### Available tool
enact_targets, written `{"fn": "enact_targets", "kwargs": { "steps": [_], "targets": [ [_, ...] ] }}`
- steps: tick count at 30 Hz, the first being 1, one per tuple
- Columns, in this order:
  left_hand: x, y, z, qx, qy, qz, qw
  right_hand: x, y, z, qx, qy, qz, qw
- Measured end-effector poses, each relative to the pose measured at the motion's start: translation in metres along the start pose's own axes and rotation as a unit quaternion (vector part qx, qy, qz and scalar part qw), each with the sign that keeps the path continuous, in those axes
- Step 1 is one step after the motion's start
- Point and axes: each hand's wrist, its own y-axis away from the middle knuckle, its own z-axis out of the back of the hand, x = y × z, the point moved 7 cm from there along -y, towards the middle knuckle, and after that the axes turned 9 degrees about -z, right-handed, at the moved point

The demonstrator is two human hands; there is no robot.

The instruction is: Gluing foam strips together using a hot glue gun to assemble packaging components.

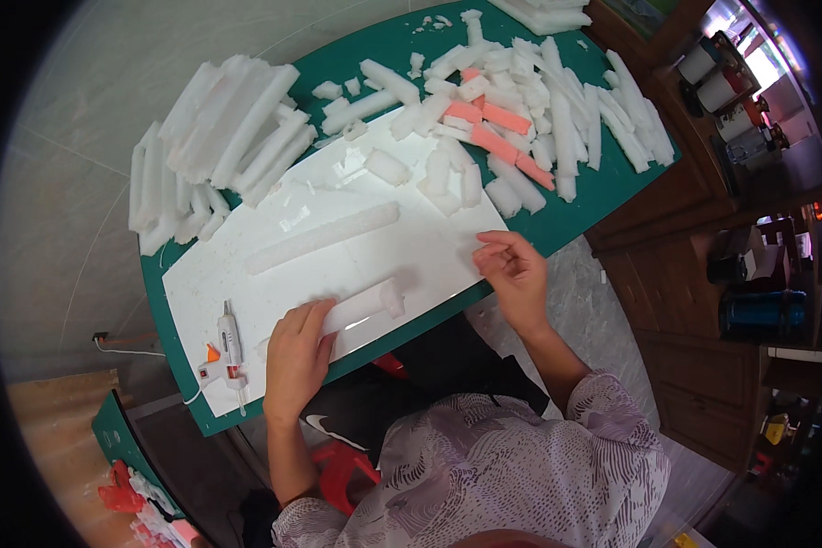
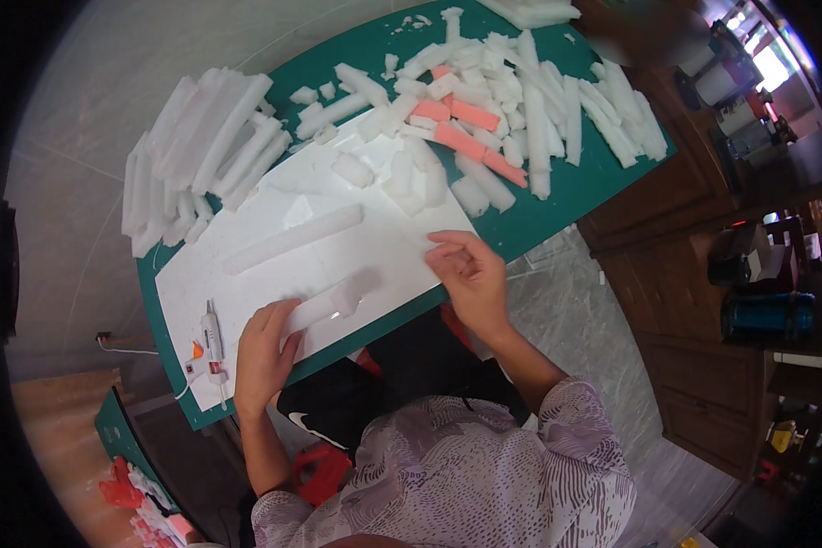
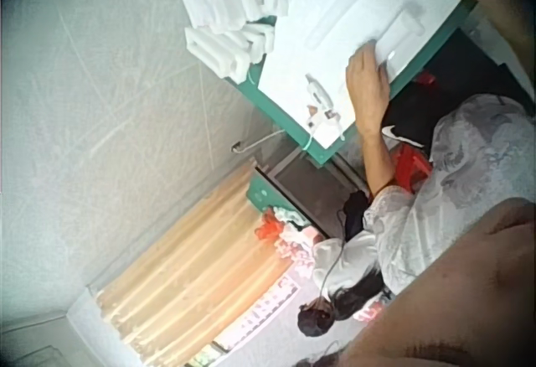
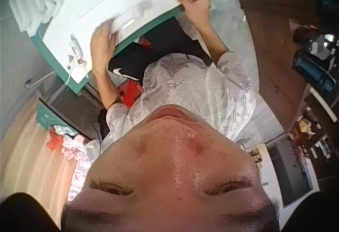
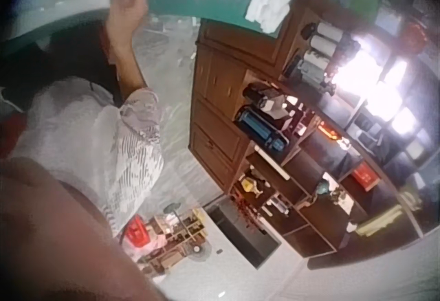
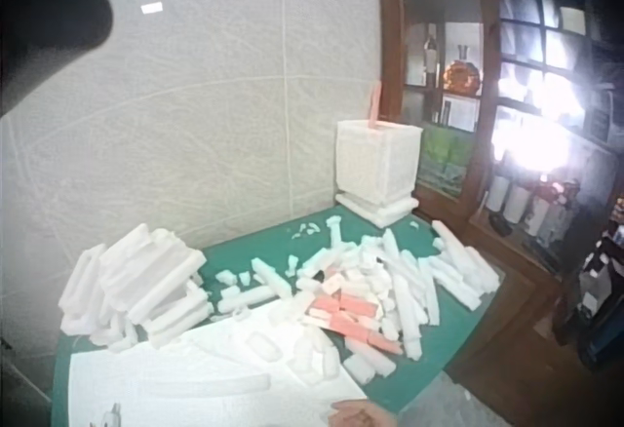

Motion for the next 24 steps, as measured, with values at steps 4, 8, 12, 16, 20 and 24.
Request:
{"fn": "enact_targets", "kwargs": {
  "steps": [4, 8, 12, 16, 20, 24],
  "targets": [
    [0.0, -0.007, -0.007, 0.043, 0.006, 0.002, 0.999, 0.011, -0.015, 0.034, -0.022, 0.021, 0.041, 0.999],
    [-0.004, -0.011, -0.009, 0.046, 0.003, 0.004, 0.999, 0.055, -0.049, 0.035, -0.047, 0.302, 0.122, 0.944],
    [-0.017, -0.006, -0.001, 0.005, -0.009, 0.009, 1.0, 0.088, -0.083, 0.021, -0.083, 0.469, 0.312, 0.822],
    [-0.012, 0.014, 0.009, -0.084, -0.001, 0.006, 0.996, 0.096, -0.092, 0.068, -0.153, 0.469, 0.244, 0.835],
    [0.018, 0.041, 0.015, -0.202, 0.14, 0.083, 0.966, 0.091, -0.087, 0.094, -0.154, 0.436, 0.175, 0.87],
    [0.023, 0.055, 0.025, -0.25, 0.141, 0.096, 0.953, 0.097, -0.089, 0.101, -0.175, 0.436, 0.182, 0.864]
  ]
}}
